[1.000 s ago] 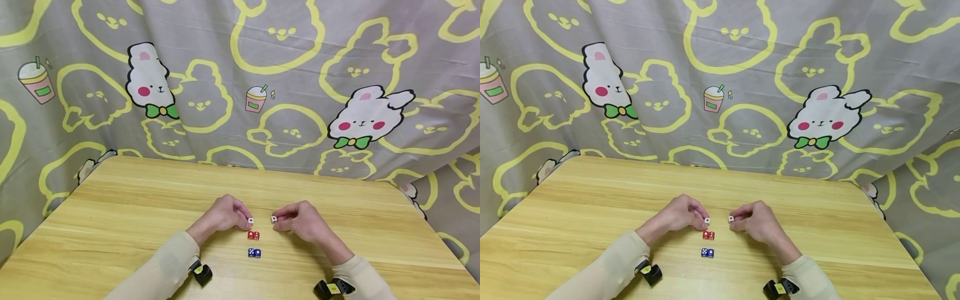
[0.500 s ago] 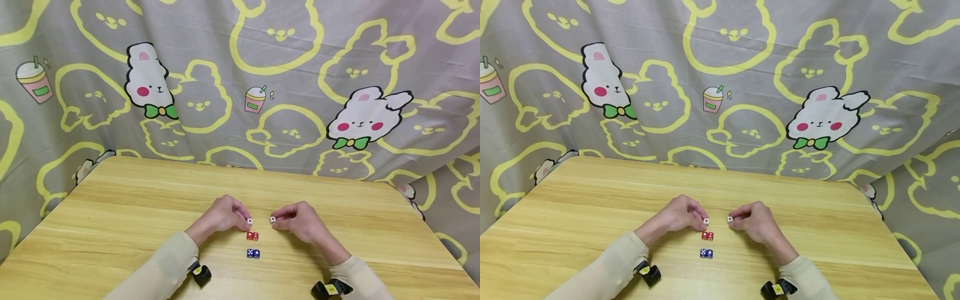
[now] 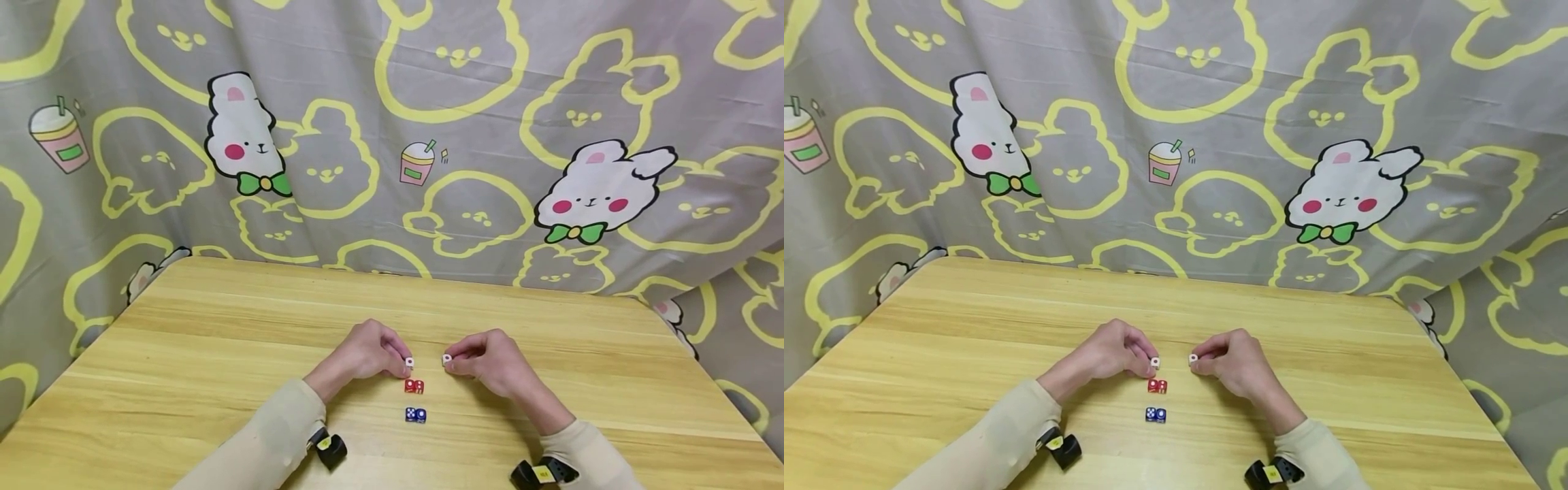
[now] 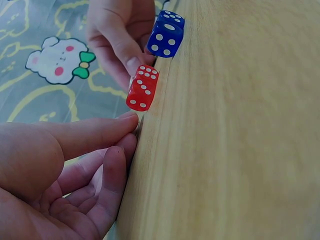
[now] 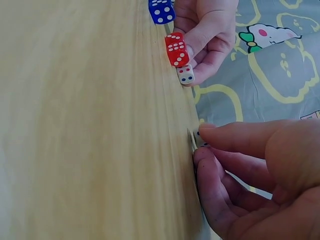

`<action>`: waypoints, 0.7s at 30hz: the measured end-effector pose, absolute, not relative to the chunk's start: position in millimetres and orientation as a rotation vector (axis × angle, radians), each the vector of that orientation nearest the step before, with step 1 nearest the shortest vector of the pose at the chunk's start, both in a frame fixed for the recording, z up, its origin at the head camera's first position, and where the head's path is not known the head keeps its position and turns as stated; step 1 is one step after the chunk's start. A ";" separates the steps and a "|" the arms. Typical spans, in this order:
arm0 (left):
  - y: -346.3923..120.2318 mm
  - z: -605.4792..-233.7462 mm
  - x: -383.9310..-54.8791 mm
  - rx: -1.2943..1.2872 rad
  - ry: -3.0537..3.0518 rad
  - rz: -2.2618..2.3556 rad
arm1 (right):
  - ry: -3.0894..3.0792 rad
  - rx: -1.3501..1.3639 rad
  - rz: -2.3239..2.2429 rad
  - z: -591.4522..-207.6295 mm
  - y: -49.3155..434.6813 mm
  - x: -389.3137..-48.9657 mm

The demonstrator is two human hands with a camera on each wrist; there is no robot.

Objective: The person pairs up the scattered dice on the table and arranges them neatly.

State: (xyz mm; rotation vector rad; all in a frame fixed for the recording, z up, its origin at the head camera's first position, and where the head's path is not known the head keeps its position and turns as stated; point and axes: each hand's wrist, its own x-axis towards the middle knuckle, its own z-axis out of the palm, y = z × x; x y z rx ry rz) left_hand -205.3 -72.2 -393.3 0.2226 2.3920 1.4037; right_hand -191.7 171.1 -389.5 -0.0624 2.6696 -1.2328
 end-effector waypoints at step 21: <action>-72.6 -393.0 -204.0 0.218 2.382 1.408 | 2.661 -0.104 -1.245 -380.9 159.5 -195.9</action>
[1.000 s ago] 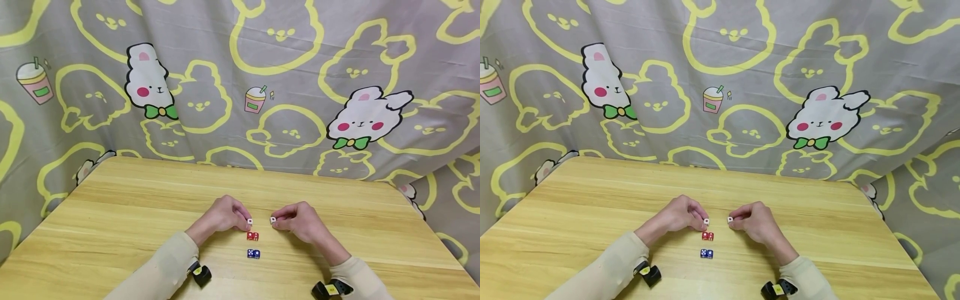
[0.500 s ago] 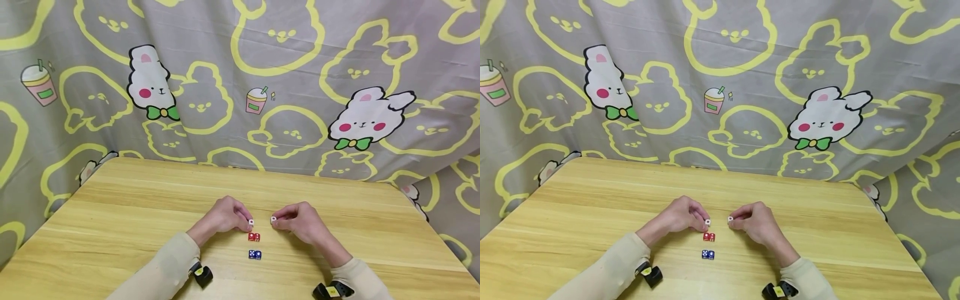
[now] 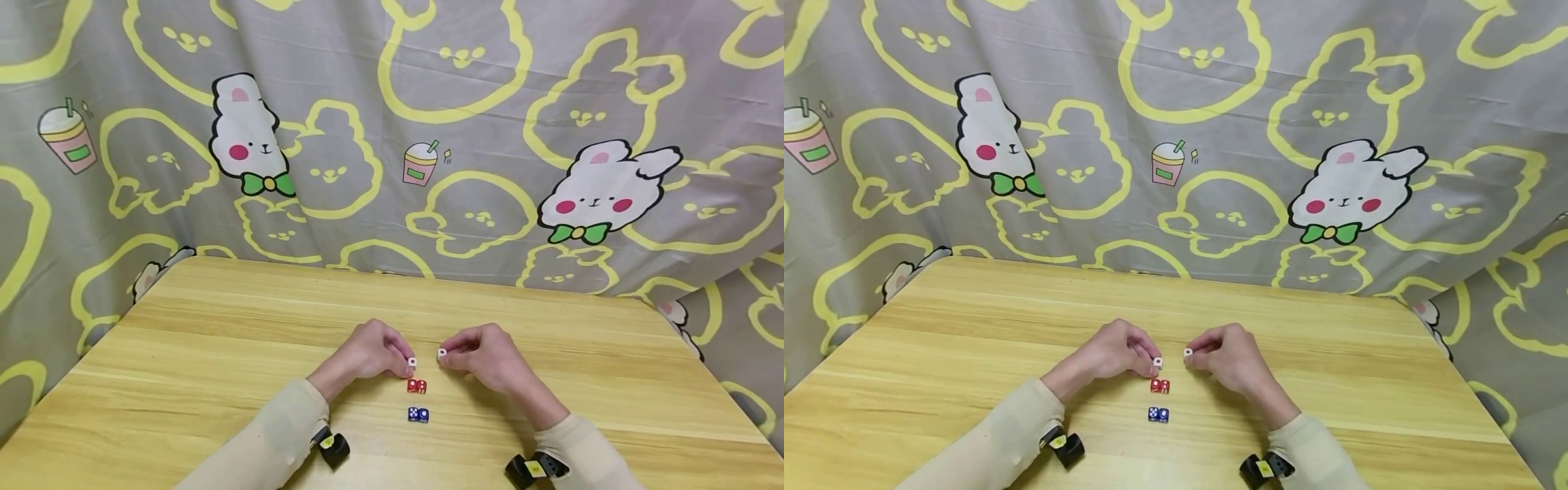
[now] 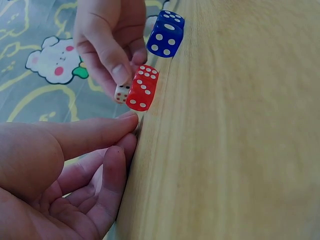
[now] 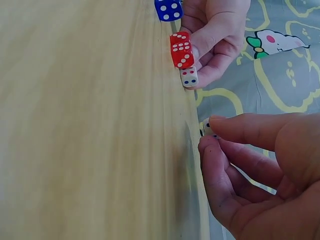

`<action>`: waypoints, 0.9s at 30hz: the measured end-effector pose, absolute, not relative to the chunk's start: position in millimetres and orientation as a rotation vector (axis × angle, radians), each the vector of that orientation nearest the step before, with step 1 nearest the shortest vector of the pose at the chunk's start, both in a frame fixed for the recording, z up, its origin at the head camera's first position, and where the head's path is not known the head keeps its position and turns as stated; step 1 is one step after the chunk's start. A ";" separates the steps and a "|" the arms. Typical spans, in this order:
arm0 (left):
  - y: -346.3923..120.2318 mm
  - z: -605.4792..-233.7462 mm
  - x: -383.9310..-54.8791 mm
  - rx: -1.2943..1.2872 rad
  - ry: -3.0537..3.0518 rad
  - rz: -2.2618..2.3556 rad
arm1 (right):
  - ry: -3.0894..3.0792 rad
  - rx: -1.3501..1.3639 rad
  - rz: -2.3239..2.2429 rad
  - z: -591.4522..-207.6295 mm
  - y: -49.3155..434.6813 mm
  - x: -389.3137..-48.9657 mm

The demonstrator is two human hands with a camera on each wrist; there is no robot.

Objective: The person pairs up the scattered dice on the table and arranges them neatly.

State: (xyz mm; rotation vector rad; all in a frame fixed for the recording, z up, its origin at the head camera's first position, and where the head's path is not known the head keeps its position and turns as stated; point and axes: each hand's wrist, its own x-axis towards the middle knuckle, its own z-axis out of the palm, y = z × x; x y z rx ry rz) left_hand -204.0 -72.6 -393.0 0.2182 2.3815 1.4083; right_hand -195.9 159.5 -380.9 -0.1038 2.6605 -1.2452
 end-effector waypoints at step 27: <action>-72.4 -393.8 -206.3 0.230 2.403 1.393 | 2.603 -0.090 -1.294 -384.7 137.5 -200.6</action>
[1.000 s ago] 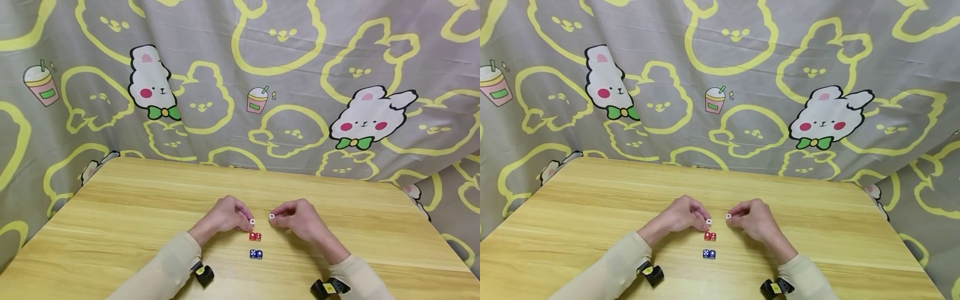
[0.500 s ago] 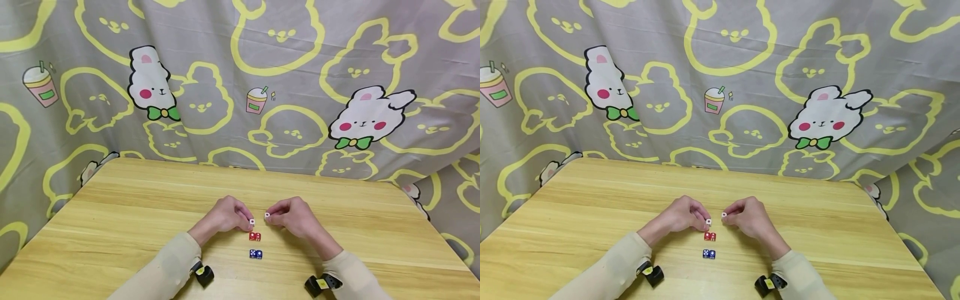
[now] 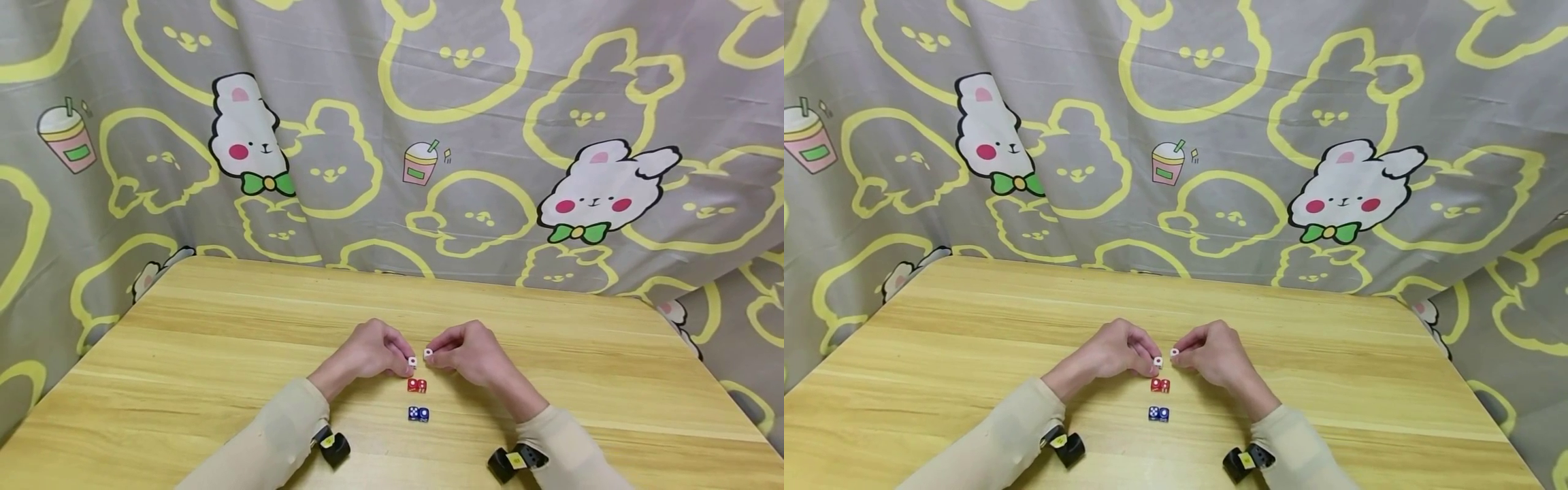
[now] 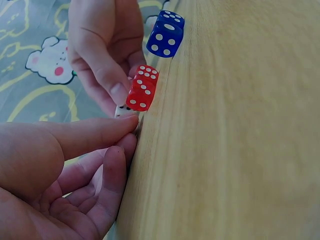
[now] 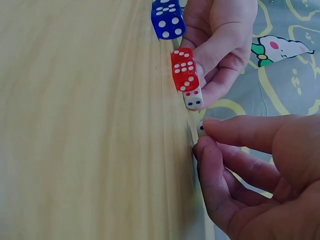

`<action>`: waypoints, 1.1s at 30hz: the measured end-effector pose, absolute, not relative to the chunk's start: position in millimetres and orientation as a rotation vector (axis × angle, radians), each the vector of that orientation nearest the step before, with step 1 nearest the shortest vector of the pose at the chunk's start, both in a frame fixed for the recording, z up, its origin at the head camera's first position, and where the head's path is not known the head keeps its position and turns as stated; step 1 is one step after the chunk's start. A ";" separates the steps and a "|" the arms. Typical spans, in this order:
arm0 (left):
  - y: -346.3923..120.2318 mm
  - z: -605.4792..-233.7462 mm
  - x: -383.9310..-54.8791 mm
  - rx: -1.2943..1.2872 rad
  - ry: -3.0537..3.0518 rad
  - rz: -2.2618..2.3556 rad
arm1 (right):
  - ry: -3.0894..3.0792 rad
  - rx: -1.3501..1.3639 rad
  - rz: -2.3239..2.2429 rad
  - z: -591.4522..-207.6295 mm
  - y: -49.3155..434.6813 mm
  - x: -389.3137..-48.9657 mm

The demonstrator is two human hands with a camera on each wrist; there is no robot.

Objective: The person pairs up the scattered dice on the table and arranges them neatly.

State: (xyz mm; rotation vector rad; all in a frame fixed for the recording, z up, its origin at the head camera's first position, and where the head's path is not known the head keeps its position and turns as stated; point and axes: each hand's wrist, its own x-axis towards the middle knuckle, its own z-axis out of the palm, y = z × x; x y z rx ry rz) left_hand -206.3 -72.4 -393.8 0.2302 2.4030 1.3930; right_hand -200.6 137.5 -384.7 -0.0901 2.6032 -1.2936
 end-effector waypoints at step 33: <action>-72.4 -394.0 -206.3 0.232 2.389 1.405 | 2.639 -0.145 -1.241 -391.1 131.4 -201.4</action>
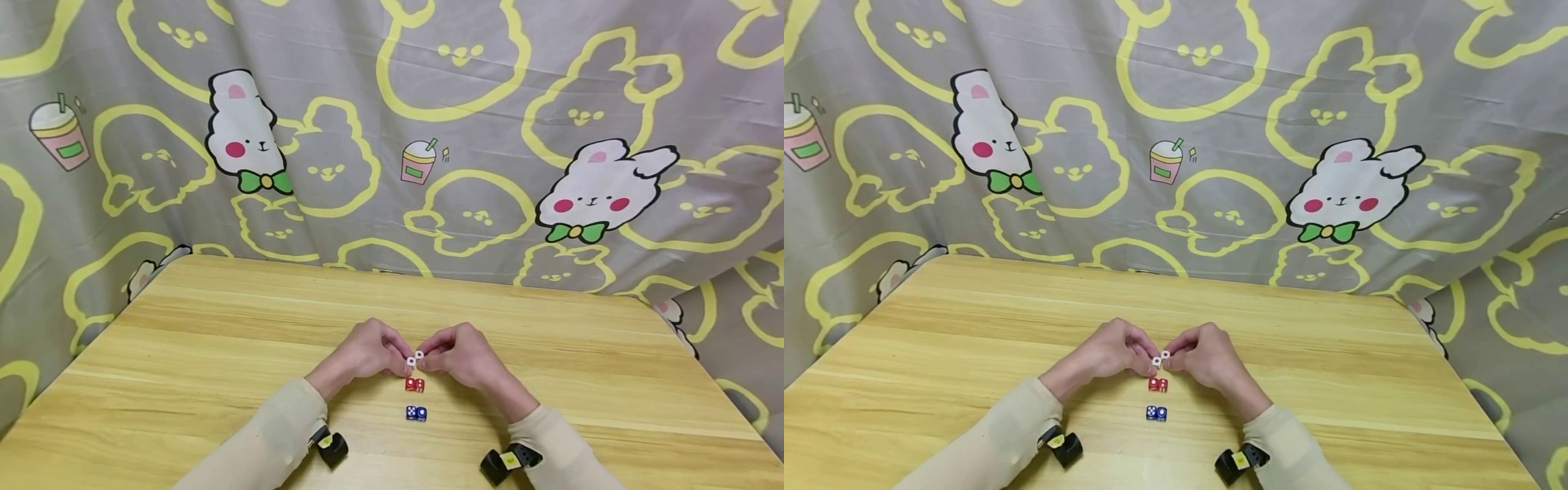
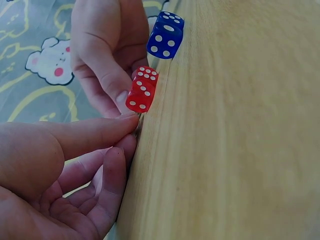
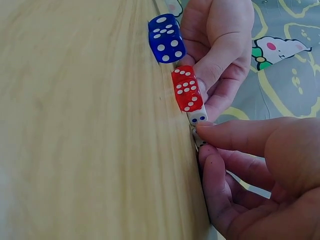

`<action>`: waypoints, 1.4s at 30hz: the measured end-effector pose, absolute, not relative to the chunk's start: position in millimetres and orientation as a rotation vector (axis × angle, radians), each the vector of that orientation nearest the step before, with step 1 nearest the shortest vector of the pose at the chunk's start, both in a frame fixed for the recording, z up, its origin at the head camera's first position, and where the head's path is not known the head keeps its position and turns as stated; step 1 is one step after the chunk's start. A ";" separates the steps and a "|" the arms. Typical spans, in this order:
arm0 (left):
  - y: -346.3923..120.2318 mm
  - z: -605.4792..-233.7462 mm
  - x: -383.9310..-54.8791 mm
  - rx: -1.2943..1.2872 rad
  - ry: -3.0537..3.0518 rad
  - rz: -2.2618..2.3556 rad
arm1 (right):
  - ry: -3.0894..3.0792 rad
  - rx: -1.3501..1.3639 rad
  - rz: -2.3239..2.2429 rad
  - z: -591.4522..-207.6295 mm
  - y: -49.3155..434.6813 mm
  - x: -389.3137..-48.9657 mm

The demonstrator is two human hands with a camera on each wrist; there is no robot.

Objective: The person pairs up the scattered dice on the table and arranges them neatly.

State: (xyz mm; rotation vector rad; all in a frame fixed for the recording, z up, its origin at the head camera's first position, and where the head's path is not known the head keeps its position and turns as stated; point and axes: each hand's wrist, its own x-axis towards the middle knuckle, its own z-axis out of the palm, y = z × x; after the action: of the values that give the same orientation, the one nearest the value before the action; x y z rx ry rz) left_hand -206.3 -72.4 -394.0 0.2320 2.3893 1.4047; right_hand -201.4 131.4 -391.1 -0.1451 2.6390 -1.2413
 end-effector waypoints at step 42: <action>-71.0 -392.8 -206.9 0.207 2.424 1.371 | 2.523 -0.344 -1.271 -392.3 144.7 -205.6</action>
State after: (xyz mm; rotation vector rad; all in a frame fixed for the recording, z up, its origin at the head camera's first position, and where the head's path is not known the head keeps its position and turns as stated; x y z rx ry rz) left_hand -206.9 -71.0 -392.8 0.2069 2.4239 1.3714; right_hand -205.6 144.7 -392.3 -0.3439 2.5231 -1.2712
